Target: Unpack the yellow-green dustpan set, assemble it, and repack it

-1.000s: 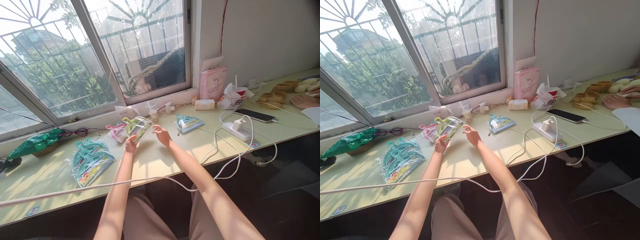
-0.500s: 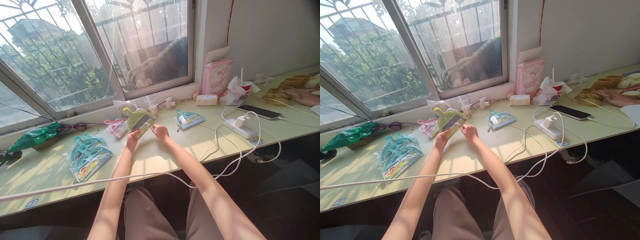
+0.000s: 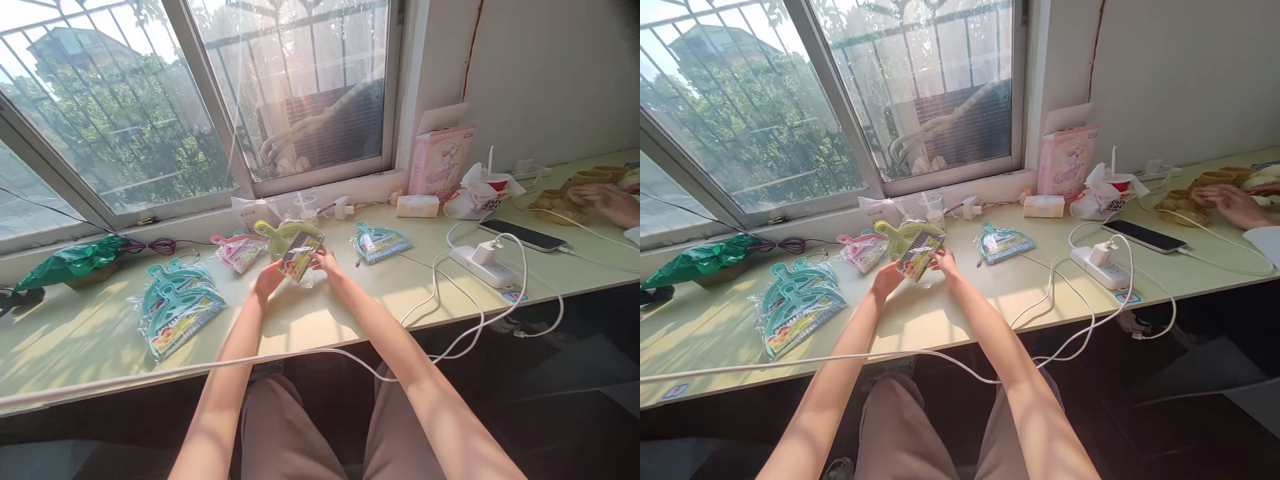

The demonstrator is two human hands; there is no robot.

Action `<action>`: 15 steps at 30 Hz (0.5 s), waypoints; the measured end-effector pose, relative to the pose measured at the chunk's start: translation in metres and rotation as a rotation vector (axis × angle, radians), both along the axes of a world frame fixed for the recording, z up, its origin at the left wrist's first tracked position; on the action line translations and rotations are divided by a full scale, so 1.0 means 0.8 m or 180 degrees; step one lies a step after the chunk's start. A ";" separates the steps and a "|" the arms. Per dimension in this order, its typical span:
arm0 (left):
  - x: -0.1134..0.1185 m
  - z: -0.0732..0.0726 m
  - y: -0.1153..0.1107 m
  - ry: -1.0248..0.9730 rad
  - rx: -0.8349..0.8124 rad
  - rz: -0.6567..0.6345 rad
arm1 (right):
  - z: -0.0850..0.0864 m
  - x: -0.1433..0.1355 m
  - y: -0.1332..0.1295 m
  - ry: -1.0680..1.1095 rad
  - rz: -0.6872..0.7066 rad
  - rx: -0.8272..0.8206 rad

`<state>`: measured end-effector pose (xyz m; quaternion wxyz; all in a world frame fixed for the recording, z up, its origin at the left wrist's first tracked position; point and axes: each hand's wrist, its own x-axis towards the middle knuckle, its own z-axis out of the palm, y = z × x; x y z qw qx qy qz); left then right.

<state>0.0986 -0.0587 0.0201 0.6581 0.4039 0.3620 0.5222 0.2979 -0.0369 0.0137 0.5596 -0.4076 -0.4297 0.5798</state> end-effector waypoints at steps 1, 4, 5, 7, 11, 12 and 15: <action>0.000 0.000 0.001 -0.0027 -0.0079 -0.0033 | 0.001 0.000 0.000 -0.0009 -0.0031 -0.0036; -0.003 -0.002 0.008 -0.0248 -0.0101 0.0210 | 0.006 0.001 -0.001 -0.0012 -0.0150 -0.0062; -0.004 -0.002 0.011 -0.0326 -0.0033 0.0376 | 0.008 0.001 -0.002 0.0002 -0.0142 -0.0026; -0.006 -0.002 0.016 -0.0437 0.0125 0.0635 | 0.012 0.001 -0.004 0.0036 -0.0032 0.0119; -0.007 0.002 0.021 -0.0538 0.0566 0.0870 | 0.017 0.001 -0.010 0.0051 0.0117 0.0376; -0.009 0.004 0.021 -0.0520 0.0647 0.0933 | 0.017 0.002 -0.010 0.0055 0.0094 0.0380; -0.029 0.009 0.020 -0.0350 0.0715 0.1244 | 0.014 0.008 -0.007 0.0084 -0.0079 0.0283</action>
